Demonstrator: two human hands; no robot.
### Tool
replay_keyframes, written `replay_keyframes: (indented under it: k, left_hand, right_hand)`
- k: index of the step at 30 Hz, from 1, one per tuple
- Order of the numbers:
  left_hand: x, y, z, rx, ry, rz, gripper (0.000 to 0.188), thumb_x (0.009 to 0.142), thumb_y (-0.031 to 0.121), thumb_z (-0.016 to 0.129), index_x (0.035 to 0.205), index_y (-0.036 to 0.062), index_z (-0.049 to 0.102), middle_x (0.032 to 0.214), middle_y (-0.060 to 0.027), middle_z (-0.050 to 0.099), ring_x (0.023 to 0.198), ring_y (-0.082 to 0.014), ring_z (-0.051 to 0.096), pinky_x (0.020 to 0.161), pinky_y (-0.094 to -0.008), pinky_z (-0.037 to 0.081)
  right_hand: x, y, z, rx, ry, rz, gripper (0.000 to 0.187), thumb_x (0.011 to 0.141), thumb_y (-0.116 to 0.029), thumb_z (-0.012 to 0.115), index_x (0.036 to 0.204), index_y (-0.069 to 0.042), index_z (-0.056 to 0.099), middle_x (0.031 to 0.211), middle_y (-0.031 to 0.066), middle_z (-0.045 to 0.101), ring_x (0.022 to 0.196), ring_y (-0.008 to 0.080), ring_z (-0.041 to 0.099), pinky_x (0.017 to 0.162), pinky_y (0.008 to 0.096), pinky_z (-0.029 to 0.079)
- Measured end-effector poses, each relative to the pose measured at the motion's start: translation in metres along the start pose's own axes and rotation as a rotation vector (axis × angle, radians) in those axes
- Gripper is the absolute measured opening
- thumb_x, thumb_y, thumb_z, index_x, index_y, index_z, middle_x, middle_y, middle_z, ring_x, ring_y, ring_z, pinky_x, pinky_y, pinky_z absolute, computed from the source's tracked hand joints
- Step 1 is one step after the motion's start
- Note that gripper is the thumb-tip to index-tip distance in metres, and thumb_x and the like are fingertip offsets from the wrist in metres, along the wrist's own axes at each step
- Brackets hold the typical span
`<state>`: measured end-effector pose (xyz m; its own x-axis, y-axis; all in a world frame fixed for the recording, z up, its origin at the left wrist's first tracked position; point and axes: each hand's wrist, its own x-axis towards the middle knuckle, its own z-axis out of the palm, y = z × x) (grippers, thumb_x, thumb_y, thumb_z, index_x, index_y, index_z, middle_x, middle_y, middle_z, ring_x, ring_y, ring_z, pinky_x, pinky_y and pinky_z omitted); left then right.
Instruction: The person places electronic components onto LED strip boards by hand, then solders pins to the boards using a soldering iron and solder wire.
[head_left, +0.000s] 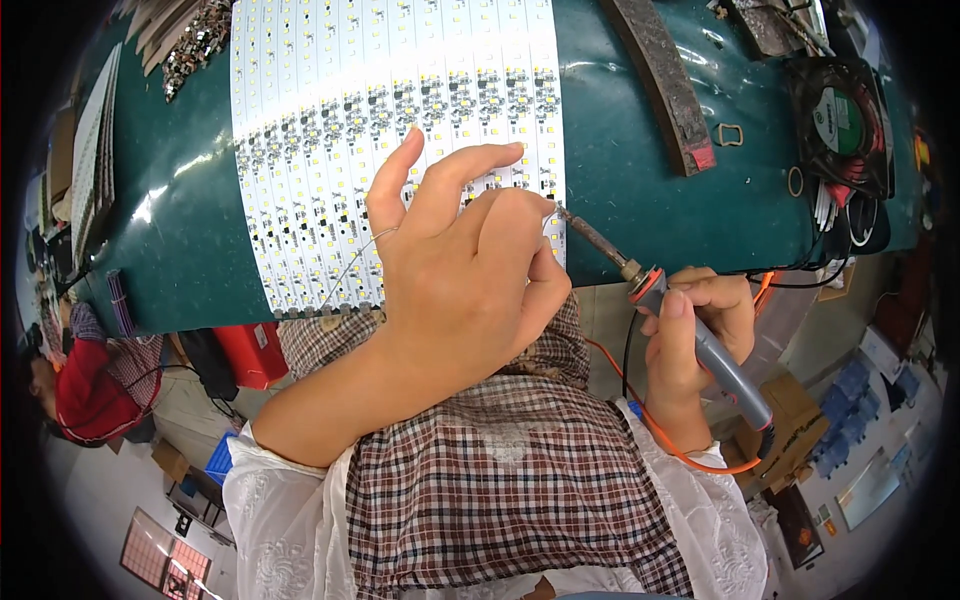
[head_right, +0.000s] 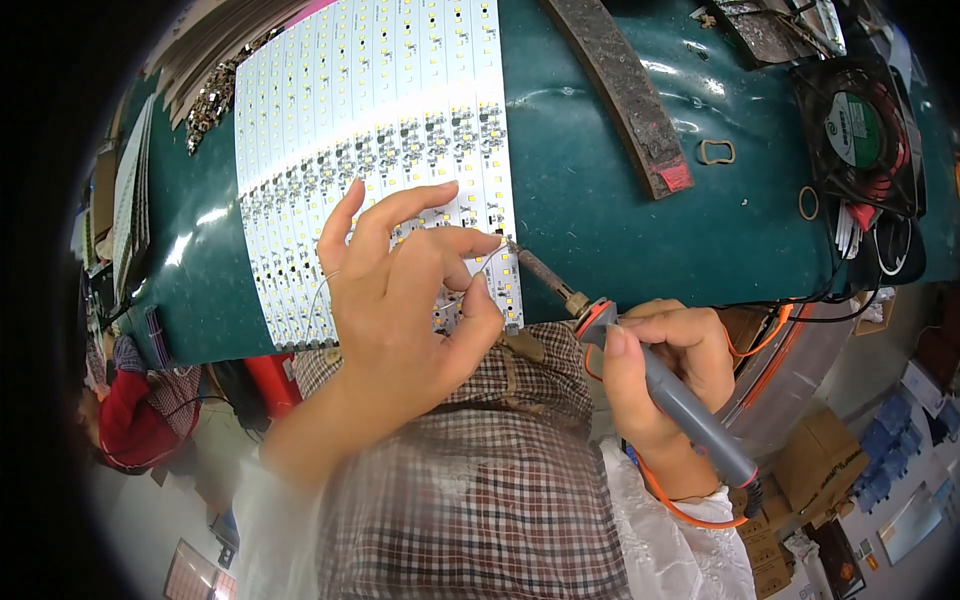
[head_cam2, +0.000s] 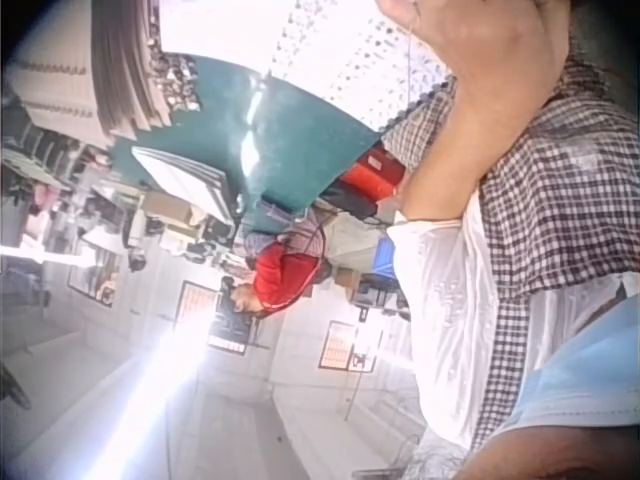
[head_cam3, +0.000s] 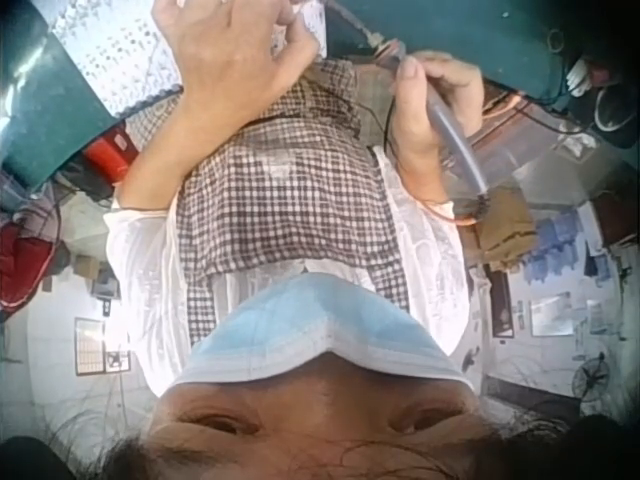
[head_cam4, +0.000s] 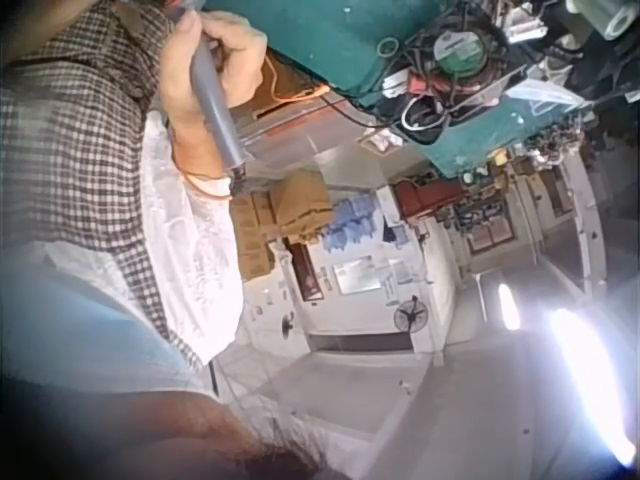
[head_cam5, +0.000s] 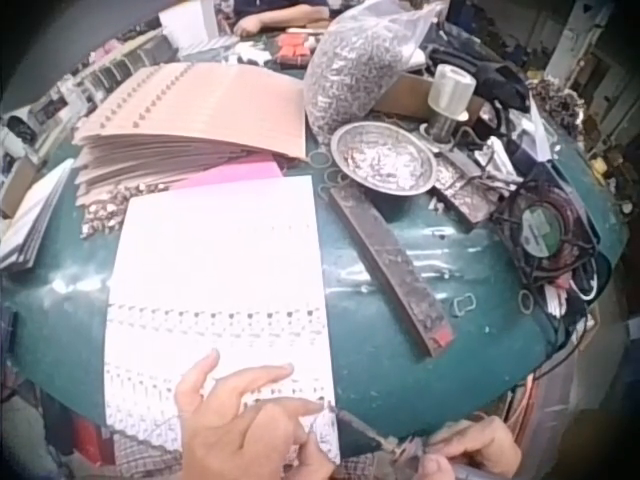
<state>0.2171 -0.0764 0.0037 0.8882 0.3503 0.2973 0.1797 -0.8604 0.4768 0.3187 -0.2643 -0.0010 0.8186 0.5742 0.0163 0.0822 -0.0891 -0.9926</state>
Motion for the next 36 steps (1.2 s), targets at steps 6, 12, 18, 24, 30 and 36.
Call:
replay_keyframes:
  k: [6, 12, 18, 24, 30, 36]
  left_hand:
    - [0.0, 0.001, 0.0, 0.001, 0.002, -0.005, 0.026, 0.066, 0.002, 0.068, 0.09, 0.0083, 0.06, 0.086, 0.0052, 0.065, 0.113, -0.0264, 0.061, 0.107, -0.0572, 0.028]
    - [0.0, 0.002, 0.002, 0.011, 0.007, -0.007, 0.026, 0.066, 0.002, 0.069, 0.089, 0.0086, 0.06, 0.087, 0.0052, 0.065, 0.112, -0.0261, 0.061, 0.106, -0.057, 0.029]
    - [0.0, 0.002, 0.001, 0.004, 0.001, -0.013, 0.026, 0.066, 0.001, 0.069, 0.09, 0.0088, 0.061, 0.087, 0.0051, 0.066, 0.112, -0.0259, 0.061, 0.106, -0.0566, 0.029]
    - [0.001, 0.002, -0.006, -0.018, -0.002, -0.025, 0.025, 0.066, 0.002, 0.068, 0.088, 0.0093, 0.06, 0.089, 0.0051, 0.067, 0.112, -0.0259, 0.061, 0.107, -0.0558, 0.028]
    - [-0.005, -0.006, -0.011, 0.016, -0.002, -0.041, 0.023, 0.067, 0.002, 0.068, 0.087, 0.0096, 0.059, 0.09, 0.0041, 0.068, 0.114, -0.0267, 0.06, 0.108, -0.0545, 0.027]
    - [-0.004, -0.006, -0.011, 0.012, -0.007, -0.054, 0.022, 0.068, 0.003, 0.068, 0.086, 0.0093, 0.059, 0.091, 0.0032, 0.069, 0.114, -0.0268, 0.06, 0.108, -0.0542, 0.027]
  right_hand:
    - [-0.003, 0.002, -0.003, -0.027, -0.02, -0.03, 0.02, 0.086, 0.002, 0.067, 0.092, -0.001, 0.049, 0.077, 0.014, 0.063, 0.065, 0.0128, 0.057, 0.057, 0.0242, 0.045]
    - [-0.002, -0.002, -0.001, 0.015, -0.024, 0.001, 0.019, 0.086, 0.002, 0.067, 0.093, -0.001, 0.048, 0.078, 0.0137, 0.063, 0.067, 0.0127, 0.057, 0.059, 0.0251, 0.046]
    - [-0.004, 0.002, -0.003, -0.024, -0.003, -0.027, 0.019, 0.086, 0.002, 0.067, 0.093, -0.001, 0.048, 0.079, 0.0137, 0.063, 0.068, 0.013, 0.057, 0.061, 0.026, 0.047]
    - [-0.003, 0.0, -0.004, -0.028, 0.058, -0.052, 0.02, 0.086, 0.001, 0.067, 0.094, -0.001, 0.048, 0.079, 0.0134, 0.063, 0.068, 0.0136, 0.057, 0.061, 0.0265, 0.046]
    - [-0.003, 0.0, 0.003, -0.033, -0.04, -0.074, 0.019, 0.084, 0.001, 0.069, 0.095, 0.0, 0.053, 0.079, 0.0125, 0.065, 0.066, 0.0128, 0.057, 0.059, 0.0257, 0.045]
    - [0.001, 0.001, 0.009, -0.058, -0.076, -0.124, 0.019, 0.083, 0.001, 0.071, 0.094, -0.001, 0.056, 0.08, 0.013, 0.067, 0.062, 0.0104, 0.056, 0.052, 0.0225, 0.042]
